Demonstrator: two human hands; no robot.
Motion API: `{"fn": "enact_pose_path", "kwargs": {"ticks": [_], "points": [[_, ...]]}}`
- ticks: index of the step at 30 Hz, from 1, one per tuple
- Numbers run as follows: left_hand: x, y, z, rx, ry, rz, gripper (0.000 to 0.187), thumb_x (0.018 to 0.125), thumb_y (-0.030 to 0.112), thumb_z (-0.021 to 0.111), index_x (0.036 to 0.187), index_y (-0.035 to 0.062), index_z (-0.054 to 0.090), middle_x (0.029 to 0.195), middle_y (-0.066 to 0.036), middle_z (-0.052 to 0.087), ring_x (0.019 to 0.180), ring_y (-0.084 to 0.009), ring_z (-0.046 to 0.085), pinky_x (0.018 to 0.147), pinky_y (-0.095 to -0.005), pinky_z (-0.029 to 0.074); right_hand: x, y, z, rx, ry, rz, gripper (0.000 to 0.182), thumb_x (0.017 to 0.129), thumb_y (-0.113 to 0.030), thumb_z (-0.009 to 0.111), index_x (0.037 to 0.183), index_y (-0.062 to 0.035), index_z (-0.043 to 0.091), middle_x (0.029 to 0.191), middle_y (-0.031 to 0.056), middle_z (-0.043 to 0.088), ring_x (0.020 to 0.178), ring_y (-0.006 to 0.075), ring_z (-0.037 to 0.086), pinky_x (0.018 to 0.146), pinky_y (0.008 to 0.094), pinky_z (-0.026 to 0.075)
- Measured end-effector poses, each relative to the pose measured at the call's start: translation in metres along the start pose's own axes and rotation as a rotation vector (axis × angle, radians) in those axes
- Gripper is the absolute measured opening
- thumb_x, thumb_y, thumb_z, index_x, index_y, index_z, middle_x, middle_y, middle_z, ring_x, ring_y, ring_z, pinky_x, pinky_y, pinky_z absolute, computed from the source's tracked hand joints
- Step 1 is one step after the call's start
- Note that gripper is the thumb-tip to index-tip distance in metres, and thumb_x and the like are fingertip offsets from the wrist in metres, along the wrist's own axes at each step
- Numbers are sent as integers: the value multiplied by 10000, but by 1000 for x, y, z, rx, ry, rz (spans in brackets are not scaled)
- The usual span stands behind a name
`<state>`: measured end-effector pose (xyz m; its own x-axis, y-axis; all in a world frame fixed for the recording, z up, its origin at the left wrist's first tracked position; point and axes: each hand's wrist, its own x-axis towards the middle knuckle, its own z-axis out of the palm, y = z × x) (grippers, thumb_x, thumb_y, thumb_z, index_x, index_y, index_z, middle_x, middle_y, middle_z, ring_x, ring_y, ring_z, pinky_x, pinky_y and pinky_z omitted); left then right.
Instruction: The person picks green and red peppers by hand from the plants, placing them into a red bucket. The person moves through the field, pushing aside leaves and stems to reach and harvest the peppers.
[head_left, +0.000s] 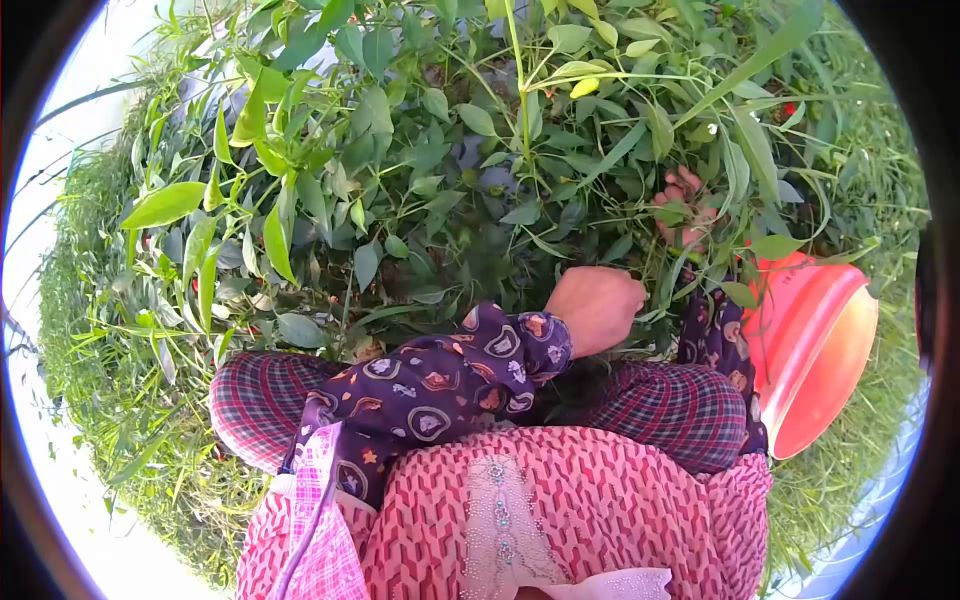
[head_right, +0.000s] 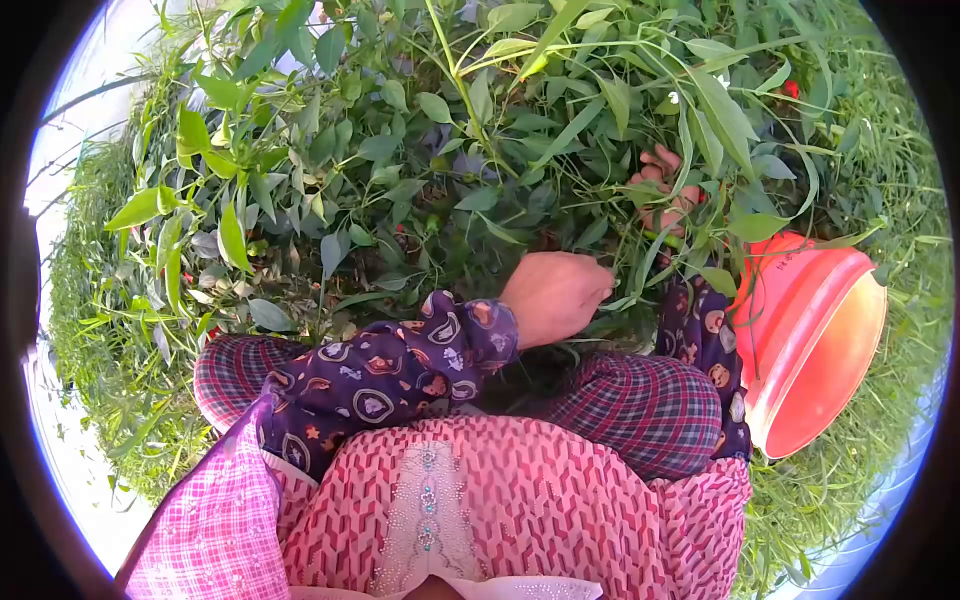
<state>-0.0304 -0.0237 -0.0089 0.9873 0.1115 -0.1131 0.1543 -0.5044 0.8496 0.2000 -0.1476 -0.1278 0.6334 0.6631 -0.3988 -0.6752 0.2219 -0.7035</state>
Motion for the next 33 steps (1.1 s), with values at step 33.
{"fn": "enact_pose_path", "kwargs": {"ticks": [33], "points": [[-29,-178,-43,-143,307,-369,143,770,67,683,854,14,580,816,-94,643,650,-186,608,550,-311,489,19,-13,-15,71,43,277,290,839,-265,685,880,14,617,589,70,540,596,222,557,592,360,474]]}}
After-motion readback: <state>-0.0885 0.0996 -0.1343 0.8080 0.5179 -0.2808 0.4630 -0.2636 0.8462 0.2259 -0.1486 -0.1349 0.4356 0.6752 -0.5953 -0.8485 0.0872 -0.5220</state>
